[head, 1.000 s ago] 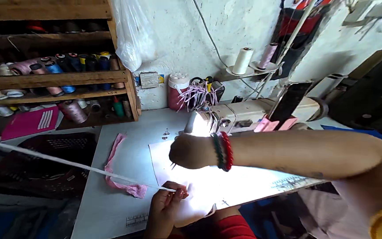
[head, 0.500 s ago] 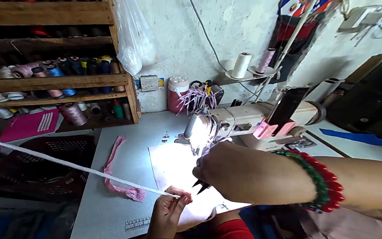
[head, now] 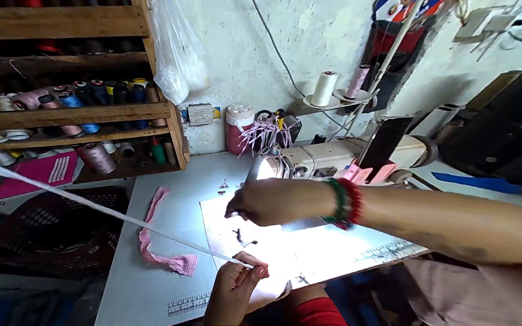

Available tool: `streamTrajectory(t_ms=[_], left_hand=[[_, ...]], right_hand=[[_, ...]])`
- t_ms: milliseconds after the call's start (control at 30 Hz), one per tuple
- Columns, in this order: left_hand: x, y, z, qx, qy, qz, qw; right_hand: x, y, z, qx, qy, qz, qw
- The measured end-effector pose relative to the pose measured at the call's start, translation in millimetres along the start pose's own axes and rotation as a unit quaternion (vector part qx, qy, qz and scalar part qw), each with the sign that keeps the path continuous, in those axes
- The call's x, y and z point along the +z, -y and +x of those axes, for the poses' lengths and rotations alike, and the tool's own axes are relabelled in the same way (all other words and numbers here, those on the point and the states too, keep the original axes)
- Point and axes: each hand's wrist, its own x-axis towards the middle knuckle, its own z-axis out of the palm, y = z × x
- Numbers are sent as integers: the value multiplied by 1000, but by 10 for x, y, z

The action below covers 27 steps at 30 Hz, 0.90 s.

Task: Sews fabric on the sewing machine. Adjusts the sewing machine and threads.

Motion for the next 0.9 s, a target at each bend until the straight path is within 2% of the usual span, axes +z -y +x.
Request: streamTrajectory(t_ms=[133,333,500,567,633,700,900], left_hand=[[-49,27,-57,-6,-6,-2,1000],[-144,-49,-80,-32,-48,12,998],[-194,-8,-47,-44,-49,4,998],[-196,-6,-17,-49,-47,6,998],[-181,-24,11,-53,-45,10,998],[-171,-28,39,-49,-43,12,998],[-141,-62,146,-37,-46,18,998]], right_hand=[[-170,-282,654,66,-26,175,982],[-730,-778,1041,192,-44,348,916],[-716,-1517,1008,331,-41,278,901],[-670,-1850,884,357,-63,153,919],[-772,-1849,686,377,-11,-1,926],[-773,-1880,489,393,6,-91,915],[-842,-1946,118,480,-66,-108,868]])
